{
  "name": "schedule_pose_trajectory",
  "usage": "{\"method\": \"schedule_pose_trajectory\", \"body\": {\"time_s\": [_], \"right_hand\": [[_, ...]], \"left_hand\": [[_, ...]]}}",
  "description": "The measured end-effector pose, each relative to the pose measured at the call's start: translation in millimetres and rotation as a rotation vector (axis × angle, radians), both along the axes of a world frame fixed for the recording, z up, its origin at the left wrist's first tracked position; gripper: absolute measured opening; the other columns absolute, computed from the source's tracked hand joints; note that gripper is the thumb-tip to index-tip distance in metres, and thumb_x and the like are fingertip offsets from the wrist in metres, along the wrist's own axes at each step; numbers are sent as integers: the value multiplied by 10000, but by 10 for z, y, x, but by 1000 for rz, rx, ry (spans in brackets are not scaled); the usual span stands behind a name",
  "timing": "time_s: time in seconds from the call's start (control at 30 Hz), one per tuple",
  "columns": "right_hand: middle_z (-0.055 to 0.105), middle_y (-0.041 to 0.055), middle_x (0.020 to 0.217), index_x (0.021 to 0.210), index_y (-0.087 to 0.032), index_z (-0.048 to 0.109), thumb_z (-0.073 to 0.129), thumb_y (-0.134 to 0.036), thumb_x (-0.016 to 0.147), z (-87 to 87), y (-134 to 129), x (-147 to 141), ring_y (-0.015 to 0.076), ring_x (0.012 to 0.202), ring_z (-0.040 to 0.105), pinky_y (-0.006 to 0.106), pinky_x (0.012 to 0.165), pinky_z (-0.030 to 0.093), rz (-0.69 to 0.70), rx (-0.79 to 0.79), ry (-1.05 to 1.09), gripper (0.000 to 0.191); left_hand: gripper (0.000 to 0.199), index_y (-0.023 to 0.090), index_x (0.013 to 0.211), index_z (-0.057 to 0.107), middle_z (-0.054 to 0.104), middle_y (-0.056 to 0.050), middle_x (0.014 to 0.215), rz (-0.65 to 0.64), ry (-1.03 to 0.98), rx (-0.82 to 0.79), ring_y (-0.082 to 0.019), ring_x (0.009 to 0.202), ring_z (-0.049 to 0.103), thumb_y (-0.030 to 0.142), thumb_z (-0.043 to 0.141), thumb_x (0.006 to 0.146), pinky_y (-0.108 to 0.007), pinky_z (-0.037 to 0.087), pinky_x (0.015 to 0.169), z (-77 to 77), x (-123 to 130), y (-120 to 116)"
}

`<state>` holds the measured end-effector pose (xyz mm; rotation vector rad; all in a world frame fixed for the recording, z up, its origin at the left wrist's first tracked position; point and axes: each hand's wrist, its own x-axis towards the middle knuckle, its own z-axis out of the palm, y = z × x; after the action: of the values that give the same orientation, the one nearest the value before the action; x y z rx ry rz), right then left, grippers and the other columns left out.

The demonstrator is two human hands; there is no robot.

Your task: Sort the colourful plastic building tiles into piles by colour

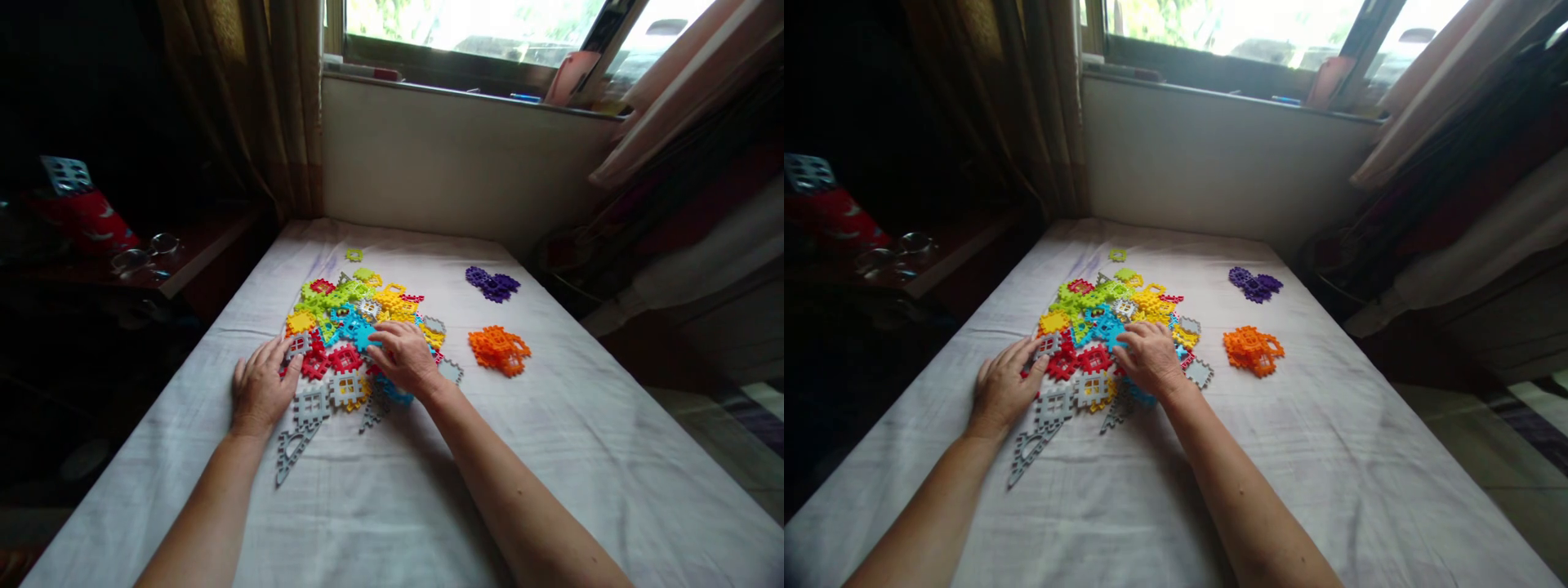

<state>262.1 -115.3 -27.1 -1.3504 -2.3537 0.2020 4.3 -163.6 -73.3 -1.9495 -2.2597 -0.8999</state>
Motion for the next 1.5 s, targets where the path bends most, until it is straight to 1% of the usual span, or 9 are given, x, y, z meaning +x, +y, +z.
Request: {"method": "schedule_pose_trajectory", "body": {"time_s": [0.13,0.2,0.33,0.5,0.63,0.83,1.07,1.3,1.5], "right_hand": [[572,150,1445,1321,-217,649,602,-450,942,-107,105,165,324,1357,476,507,1111,337,-338,-6,-58,448],[533,171,1475,1360,-210,620,586,-495,942,-156,103,184,339,1363,464,508,1092,353,-402,-42,-95,506],[521,159,1483,1355,-257,616,536,-533,960,-183,36,99,333,1370,455,540,1115,317,-292,-58,-123,488],[450,175,1553,1402,-249,575,575,-506,947,-145,-89,-103,329,1424,413,566,1170,249,-166,-48,-96,522],[477,108,1554,1382,-300,589,542,-492,975,-154,-234,-277,290,1412,435,541,1192,225,57,7,-52,452],[644,54,1399,1296,-303,654,520,-440,1006,-114,-246,-305,225,1300,563,472,1170,282,248,5,35,348],[742,69,1201,1143,-240,743,504,-312,992,-104,128,190,212,1143,655,363,1022,466,-87,79,143,291],[716,70,1242,1030,-268,785,554,-263,925,-210,235,542,258,1154,627,424,1003,477,-249,2,-88,253],[714,65,1256,1060,-256,776,527,-229,922,-246,264,599,250,1150,633,423,998,486,-318,15,-10,286]], "left_hand": [[443,289,1304,659,558,-93,1490,-184,100,33,-309,1423,439,480,509,934,-568,227,1205,74,103,-64],[453,325,1316,652,552,-73,1498,-344,162,-9,-307,1444,414,511,560,914,-582,167,1223,96,198,-117],[532,333,1321,654,538,-92,1508,-410,232,-87,-363,1450,397,575,643,848,-658,98,1212,98,334,-191],[484,269,1338,638,529,-137,1509,-225,202,-39,-364,1447,400,450,593,892,-666,135,1202,86,272,-154],[485,274,1390,586,537,-118,1507,-82,138,29,-329,1422,442,320,518,912,-629,151,1210,83,219,-109],[427,277,1336,626,590,-91,1460,-171,108,74,-281,1400,479,345,406,978,-564,204,1212,104,241,-109],[500,321,1327,652,533,-101,1508,-330,192,-61,-372,1453,382,514,628,866,-672,122,1199,115,307,-154],[350,307,1204,722,553,-92,1488,-225,194,-26,-360,1434,419,366,516,928,-678,169,1191,87,245,-117],[359,280,1177,718,619,-96,1420,-166,154,45,-320,1385,490,339,443,954,-624,232,1188,58,197,-92]]}}
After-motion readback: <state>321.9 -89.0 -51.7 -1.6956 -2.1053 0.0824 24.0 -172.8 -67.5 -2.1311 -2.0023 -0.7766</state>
